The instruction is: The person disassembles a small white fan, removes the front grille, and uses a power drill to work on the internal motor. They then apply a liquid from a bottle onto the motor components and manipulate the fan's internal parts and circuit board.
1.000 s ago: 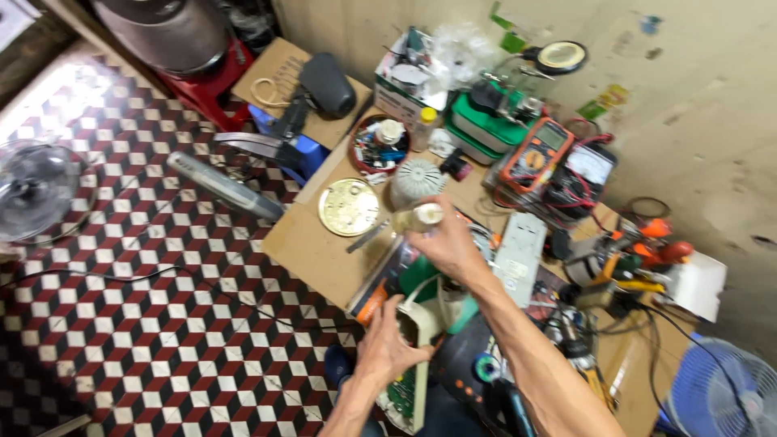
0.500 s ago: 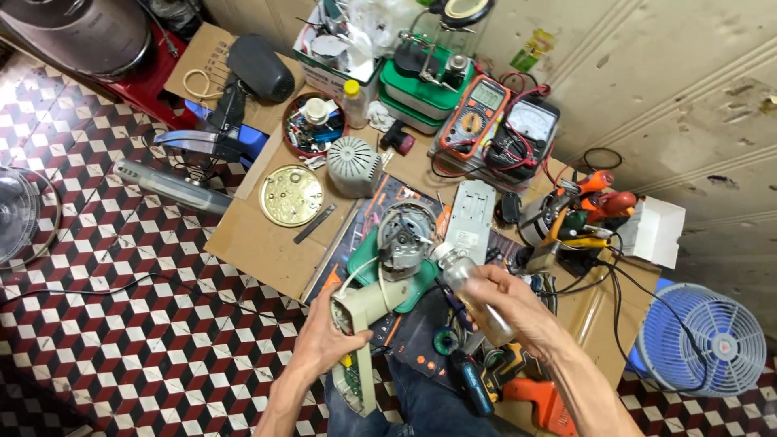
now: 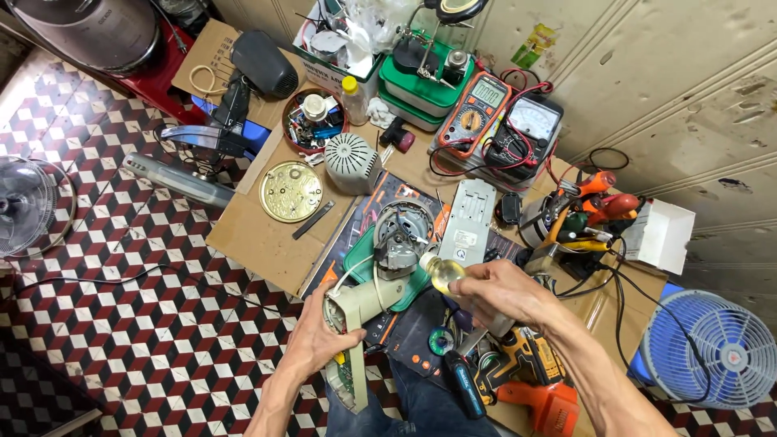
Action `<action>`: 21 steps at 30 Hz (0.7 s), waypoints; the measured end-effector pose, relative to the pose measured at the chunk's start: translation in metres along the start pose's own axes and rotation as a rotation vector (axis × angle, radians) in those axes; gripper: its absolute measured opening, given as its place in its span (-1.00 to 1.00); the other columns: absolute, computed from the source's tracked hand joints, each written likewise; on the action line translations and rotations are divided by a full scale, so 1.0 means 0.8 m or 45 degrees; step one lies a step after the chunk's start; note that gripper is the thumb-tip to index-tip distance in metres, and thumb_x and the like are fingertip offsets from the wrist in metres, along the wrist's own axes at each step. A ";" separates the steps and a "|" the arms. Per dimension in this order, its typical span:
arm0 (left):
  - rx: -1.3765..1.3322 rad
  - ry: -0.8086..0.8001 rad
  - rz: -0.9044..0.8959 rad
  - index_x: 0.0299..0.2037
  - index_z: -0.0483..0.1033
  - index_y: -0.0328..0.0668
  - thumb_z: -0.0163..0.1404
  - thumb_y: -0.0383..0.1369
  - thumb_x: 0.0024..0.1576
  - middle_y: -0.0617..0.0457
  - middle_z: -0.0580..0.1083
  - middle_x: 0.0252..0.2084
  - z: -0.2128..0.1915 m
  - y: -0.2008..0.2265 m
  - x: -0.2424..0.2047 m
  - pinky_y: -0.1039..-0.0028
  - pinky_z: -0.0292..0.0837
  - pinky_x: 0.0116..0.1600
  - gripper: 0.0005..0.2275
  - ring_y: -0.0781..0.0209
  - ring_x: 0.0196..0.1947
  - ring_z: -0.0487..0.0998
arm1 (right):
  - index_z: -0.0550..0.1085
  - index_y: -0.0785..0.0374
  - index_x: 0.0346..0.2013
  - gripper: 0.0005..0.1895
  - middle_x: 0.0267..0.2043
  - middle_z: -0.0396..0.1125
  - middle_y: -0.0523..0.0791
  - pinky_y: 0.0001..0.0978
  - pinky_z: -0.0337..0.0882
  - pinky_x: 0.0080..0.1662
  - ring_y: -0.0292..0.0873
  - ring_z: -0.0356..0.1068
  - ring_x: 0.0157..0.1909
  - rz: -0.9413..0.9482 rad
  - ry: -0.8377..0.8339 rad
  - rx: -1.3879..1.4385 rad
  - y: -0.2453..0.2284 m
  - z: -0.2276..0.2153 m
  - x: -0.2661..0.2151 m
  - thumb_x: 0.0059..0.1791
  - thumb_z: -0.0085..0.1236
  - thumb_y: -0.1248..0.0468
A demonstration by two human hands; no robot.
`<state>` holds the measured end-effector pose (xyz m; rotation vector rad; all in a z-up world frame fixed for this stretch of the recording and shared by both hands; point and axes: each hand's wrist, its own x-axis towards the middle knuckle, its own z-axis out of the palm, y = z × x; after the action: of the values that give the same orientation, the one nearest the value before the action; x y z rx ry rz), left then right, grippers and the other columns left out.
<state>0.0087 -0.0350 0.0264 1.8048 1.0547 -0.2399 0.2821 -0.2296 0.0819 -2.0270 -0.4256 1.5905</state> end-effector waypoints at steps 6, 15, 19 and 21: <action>-0.005 -0.029 -0.013 0.41 0.02 -0.01 0.38 -0.18 -0.31 -0.16 0.24 0.32 -0.001 0.001 0.000 0.27 0.31 0.35 0.02 -0.07 0.32 0.35 | 0.53 0.47 -0.26 -0.58 -0.49 0.51 0.06 -0.31 0.51 -0.48 -0.10 0.50 -0.55 0.071 -0.102 0.299 -0.004 -0.005 0.004 -0.04 0.09 0.08; -0.031 -0.067 -0.038 0.44 0.00 0.02 0.34 -0.14 -0.34 -0.19 0.22 0.33 -0.002 0.003 -0.002 0.19 0.30 0.36 0.05 -0.12 0.33 0.32 | 0.43 0.47 -0.23 -0.57 -0.49 0.48 0.15 -0.23 0.45 -0.56 -0.03 0.47 -0.61 0.124 -0.239 0.670 -0.016 -0.011 -0.005 -0.01 0.06 0.05; -0.047 -0.051 -0.012 0.43 0.01 0.00 0.35 -0.16 -0.33 -0.20 0.20 0.35 -0.003 0.007 -0.002 0.20 0.30 0.36 0.04 -0.12 0.34 0.31 | 0.42 0.45 -0.17 -0.55 -0.50 0.46 0.16 -0.18 0.51 -0.53 -0.02 0.47 -0.59 0.145 -0.241 0.717 -0.015 -0.009 0.002 0.01 0.04 0.03; -0.044 -0.056 -0.027 0.42 0.01 0.01 0.35 -0.17 -0.33 -0.19 0.19 0.36 -0.003 0.007 -0.002 0.21 0.29 0.36 0.04 -0.12 0.35 0.30 | 0.42 0.47 -0.16 -0.53 -0.50 0.47 0.16 -0.17 0.50 -0.54 -0.01 0.48 -0.59 0.165 -0.252 0.715 -0.016 -0.008 0.004 0.02 0.03 0.02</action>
<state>0.0111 -0.0349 0.0319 1.7504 1.0413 -0.2713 0.2900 -0.2190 0.0881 -1.5018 0.0875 1.7519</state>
